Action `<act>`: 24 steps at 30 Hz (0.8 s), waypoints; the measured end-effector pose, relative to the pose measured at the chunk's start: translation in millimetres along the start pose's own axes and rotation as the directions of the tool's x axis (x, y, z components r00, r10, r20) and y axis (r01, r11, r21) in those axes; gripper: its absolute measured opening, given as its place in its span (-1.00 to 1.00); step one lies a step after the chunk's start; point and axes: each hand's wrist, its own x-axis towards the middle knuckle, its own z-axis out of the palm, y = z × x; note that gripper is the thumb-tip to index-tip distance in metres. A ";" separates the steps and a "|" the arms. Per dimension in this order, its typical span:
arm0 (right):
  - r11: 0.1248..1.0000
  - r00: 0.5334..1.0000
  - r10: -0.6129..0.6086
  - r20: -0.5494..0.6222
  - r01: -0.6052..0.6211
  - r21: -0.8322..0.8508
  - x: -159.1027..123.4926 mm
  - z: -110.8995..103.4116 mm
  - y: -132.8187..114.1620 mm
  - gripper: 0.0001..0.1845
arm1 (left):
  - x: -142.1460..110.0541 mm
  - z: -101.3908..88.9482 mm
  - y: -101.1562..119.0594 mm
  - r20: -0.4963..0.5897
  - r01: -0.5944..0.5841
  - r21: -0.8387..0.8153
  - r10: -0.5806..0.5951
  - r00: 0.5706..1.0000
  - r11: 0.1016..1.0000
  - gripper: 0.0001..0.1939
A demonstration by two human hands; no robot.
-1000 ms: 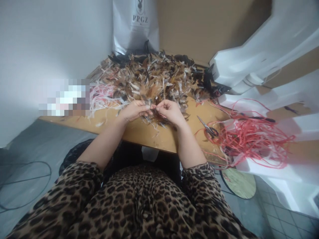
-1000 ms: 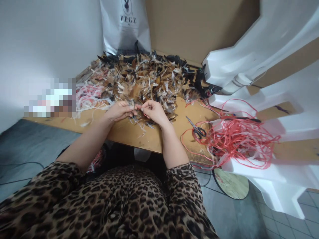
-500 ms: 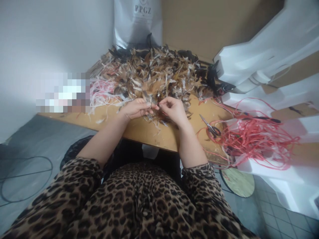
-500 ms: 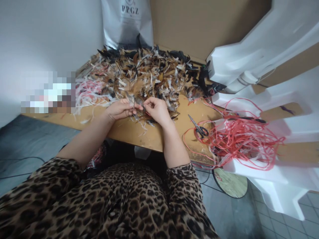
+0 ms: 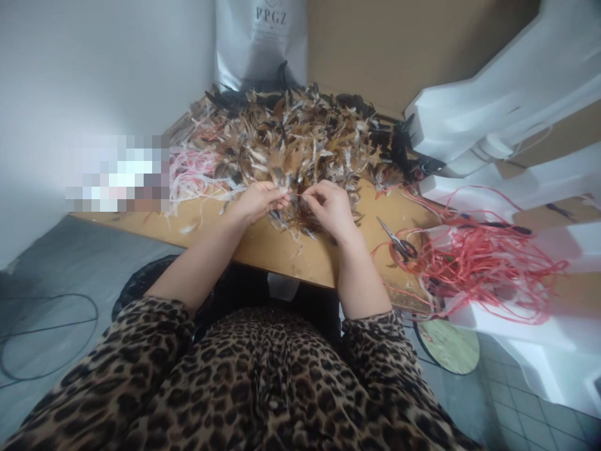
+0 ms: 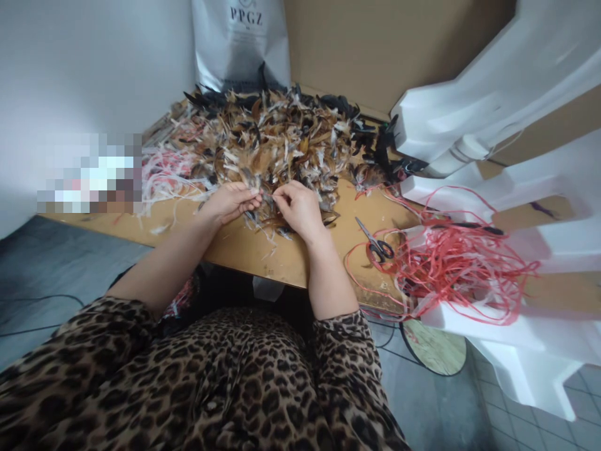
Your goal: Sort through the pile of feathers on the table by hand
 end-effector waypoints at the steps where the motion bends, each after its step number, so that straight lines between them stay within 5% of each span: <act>1: 1.000 1.000 -0.016 0.001 0.016 -0.015 -0.2 0.1 -1.3 -0.82 | -0.3 1.3 -0.4 -0.016 -0.007 0.019 0.007 1.000 1.000 -0.87; 8: 0.988 0.993 -0.110 -0.050 0.104 -0.111 -2.9 0.5 -9.8 -0.77 | -3.0 2.1 -3.8 0.060 -0.091 0.248 0.078 0.995 0.964 -0.81; 16: 0.894 0.967 -0.240 0.081 0.252 -0.371 -5.9 6.7 -24.5 -0.61 | -9.3 6.9 13.1 0.142 0.027 0.480 -0.108 0.984 0.877 -0.85; 20: 0.897 0.937 -0.313 0.153 0.345 -0.276 -5.0 0.3 -27.8 -0.64 | -13.4 12.0 20.7 0.224 0.071 0.550 -0.229 0.947 0.832 -0.81; 24: 0.970 0.948 -0.241 0.207 0.242 0.019 -3.3 -13.4 -21.9 -0.79 | -28.6 21.6 29.3 0.300 0.040 0.639 -0.296 0.907 0.768 -0.82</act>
